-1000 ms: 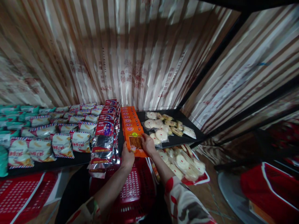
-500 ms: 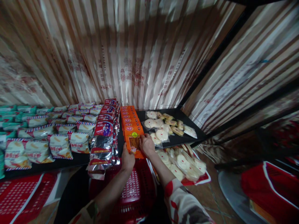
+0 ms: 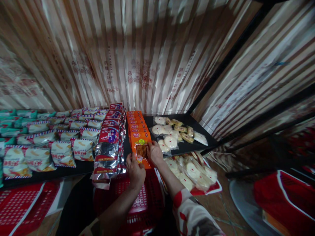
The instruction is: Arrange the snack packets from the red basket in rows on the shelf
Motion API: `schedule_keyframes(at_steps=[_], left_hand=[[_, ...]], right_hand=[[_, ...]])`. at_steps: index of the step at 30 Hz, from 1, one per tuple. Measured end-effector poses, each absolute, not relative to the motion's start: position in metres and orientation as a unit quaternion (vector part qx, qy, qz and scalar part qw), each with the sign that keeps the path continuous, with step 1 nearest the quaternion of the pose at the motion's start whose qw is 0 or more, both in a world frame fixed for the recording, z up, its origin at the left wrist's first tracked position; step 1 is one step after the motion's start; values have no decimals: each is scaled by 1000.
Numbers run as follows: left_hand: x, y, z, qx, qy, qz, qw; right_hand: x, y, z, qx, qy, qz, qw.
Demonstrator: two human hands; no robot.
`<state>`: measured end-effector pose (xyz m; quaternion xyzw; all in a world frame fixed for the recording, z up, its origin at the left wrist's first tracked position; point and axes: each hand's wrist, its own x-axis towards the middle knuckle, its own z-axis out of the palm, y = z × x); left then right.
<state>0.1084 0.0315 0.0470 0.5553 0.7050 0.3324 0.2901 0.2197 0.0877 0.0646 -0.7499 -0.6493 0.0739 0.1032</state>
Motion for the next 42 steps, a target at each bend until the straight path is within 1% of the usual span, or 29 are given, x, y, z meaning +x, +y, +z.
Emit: schedule_keyframes(at_steps=[3, 6, 11, 17, 22, 26, 30, 37, 42], left_hand=[[115, 27, 55, 608, 683, 321, 247], [122, 38, 65, 644, 659, 306, 239], [128, 80, 74, 681, 650, 236, 241], [132, 113, 57, 710, 636, 206, 221], [136, 117, 39, 702, 653, 198, 205], [137, 115, 31, 702, 655, 215, 179], [138, 113, 26, 710, 652, 215, 158], [138, 108, 22, 721, 638, 242, 120], [141, 110, 24, 721, 647, 227, 101]], right_hand=[[220, 88, 65, -751, -649, 76, 97], [222, 90, 64, -752, -649, 78, 82], [222, 90, 66, -753, -651, 81, 60], [220, 89, 72, -754, -649, 88, 59], [222, 90, 69, -751, -653, 76, 64], [223, 90, 63, -746, -660, 65, 66], [227, 91, 62, -741, -664, 69, 69], [239, 98, 60, -716, -687, 71, 100], [241, 103, 53, -714, -688, 66, 114]])
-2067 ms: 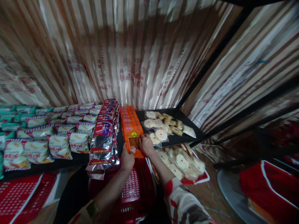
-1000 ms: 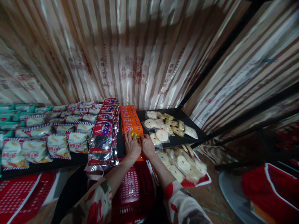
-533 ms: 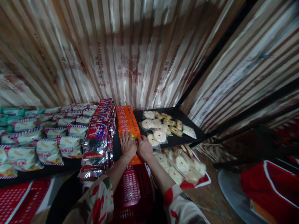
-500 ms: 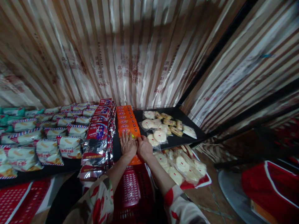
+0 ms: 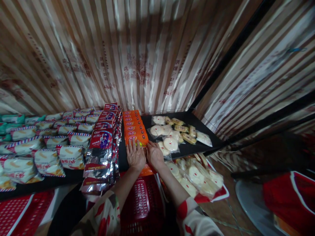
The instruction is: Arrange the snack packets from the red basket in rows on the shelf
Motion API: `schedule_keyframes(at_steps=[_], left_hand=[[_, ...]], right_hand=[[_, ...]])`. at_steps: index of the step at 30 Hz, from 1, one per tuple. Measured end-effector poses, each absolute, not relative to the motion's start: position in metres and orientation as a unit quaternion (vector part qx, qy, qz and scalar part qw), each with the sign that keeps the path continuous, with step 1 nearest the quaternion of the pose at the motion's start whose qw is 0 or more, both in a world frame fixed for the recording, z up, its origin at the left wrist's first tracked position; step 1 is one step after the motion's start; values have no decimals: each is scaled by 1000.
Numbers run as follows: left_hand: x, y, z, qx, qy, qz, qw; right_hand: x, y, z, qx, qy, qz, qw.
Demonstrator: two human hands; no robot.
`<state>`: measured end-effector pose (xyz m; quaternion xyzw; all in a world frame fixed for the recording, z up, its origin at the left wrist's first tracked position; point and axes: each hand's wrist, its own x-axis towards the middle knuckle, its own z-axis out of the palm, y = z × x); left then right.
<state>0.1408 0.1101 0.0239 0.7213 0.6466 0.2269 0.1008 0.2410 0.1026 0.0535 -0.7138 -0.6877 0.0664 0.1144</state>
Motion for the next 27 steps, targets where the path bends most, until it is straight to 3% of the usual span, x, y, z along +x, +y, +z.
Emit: schedule_keyframes(at_steps=[10, 17, 27], left_hand=[[143, 111, 25, 723, 648, 232, 52], [143, 109, 20, 741, 634, 220, 42], [143, 107, 24, 745, 629, 214, 60]], right_hand=[[244, 106, 46, -696, -699, 64, 149], [244, 124, 36, -668, -707, 35, 228], [241, 176, 17, -665, -670, 126, 304]])
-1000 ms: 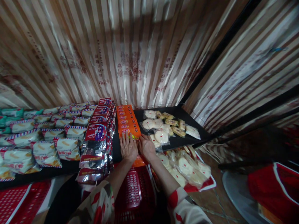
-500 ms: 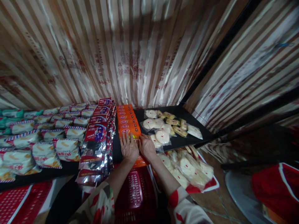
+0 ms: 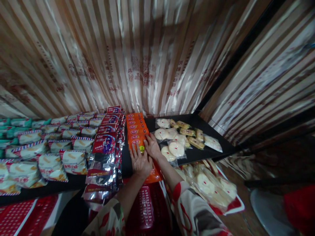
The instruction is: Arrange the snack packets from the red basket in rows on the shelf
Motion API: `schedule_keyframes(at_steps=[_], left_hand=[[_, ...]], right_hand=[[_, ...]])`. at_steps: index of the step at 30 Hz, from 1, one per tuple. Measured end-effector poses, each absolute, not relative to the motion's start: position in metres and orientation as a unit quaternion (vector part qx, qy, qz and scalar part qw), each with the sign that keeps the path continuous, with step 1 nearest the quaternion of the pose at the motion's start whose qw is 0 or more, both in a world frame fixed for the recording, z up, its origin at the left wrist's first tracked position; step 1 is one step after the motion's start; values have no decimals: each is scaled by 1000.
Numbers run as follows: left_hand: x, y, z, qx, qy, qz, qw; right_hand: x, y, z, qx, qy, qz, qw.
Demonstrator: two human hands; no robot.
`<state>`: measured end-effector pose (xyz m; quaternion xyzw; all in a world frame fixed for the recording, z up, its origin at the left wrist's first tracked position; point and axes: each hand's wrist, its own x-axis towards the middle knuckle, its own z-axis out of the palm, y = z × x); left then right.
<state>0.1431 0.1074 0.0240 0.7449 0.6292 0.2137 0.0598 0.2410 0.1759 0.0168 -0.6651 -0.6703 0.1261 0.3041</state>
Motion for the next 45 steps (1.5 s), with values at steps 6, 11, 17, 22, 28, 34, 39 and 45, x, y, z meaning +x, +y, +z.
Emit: schedule_keyframes(at_steps=[6, 11, 17, 22, 28, 34, 39, 45], left_hand=[[143, 108, 25, 743, 633, 203, 76], [141, 111, 26, 745, 633, 194, 82], [140, 113, 28, 738, 640, 192, 97], [135, 114, 26, 736, 639, 202, 95], [126, 115, 25, 740, 634, 214, 77], [125, 115, 24, 742, 631, 214, 74], [125, 115, 25, 738, 633, 218, 77], [125, 116, 26, 735, 630, 233, 90]], right_hand=[[245, 182, 3, -668, -631, 163, 359], [245, 183, -1, -669, -621, 166, 372], [242, 184, -2, -674, -614, 157, 378], [236, 184, 0, -689, -615, 149, 353], [227, 183, 2, -690, -622, 131, 347], [224, 182, 4, -687, -620, 123, 358], [230, 200, 10, -686, -611, 147, 367], [240, 241, 10, -674, -609, 194, 370]])
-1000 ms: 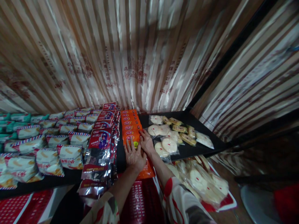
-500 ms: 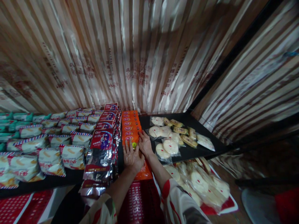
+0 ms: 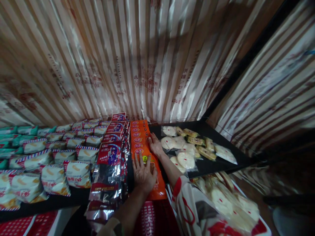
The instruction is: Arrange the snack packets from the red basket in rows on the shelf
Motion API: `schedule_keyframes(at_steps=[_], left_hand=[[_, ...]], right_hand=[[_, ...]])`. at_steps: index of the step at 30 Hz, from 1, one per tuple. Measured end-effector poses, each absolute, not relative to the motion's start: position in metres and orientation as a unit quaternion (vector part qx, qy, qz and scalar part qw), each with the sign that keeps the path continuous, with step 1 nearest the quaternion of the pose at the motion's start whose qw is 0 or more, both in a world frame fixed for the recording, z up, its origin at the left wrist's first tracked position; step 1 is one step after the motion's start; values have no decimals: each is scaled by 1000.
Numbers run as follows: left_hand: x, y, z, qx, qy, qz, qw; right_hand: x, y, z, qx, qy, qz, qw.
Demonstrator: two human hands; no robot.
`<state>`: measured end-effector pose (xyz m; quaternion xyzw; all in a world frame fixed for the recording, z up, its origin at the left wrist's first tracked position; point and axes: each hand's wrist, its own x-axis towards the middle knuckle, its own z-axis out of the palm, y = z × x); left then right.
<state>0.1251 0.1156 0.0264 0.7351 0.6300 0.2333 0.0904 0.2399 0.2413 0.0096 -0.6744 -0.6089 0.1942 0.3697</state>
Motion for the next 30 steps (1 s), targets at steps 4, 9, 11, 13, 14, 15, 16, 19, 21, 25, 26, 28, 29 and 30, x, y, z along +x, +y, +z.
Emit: schedule_keyframes(at_steps=[4, 9, 11, 13, 14, 15, 16, 19, 21, 25, 26, 28, 29, 30], left_hand=[[124, 116, 24, 740, 623, 236, 92], [123, 116, 23, 738, 621, 244, 98], [122, 116, 25, 735, 624, 246, 100], [121, 116, 27, 733, 626, 246, 99], [121, 116, 29, 731, 630, 244, 99], [121, 116, 30, 728, 633, 243, 100], [121, 117, 31, 727, 635, 241, 102], [121, 118, 31, 724, 638, 239, 110], [121, 118, 29, 725, 635, 243, 113], [120, 118, 25, 730, 629, 245, 110], [120, 118, 24, 733, 626, 241, 109], [119, 119, 21, 740, 622, 231, 107], [119, 119, 20, 744, 621, 224, 107], [118, 120, 18, 747, 620, 216, 106]], right_hand=[[241, 253, 0, -665, -619, 198, 368], [240, 255, -5, -663, -630, 178, 364], [238, 256, -5, -663, -633, 172, 361], [235, 257, -5, -669, -633, 167, 352], [234, 257, -5, -673, -633, 165, 345], [232, 258, -5, -678, -632, 162, 338], [231, 258, -5, -681, -632, 159, 333], [228, 257, -2, -683, -636, 146, 328], [227, 255, 2, -684, -644, 124, 319], [216, 253, 17, -634, -716, 62, 286], [211, 253, 21, -612, -738, 57, 277], [197, 254, 28, -582, -770, 64, 254], [190, 255, 30, -575, -780, 72, 237], [184, 257, 31, -573, -786, 79, 219]])
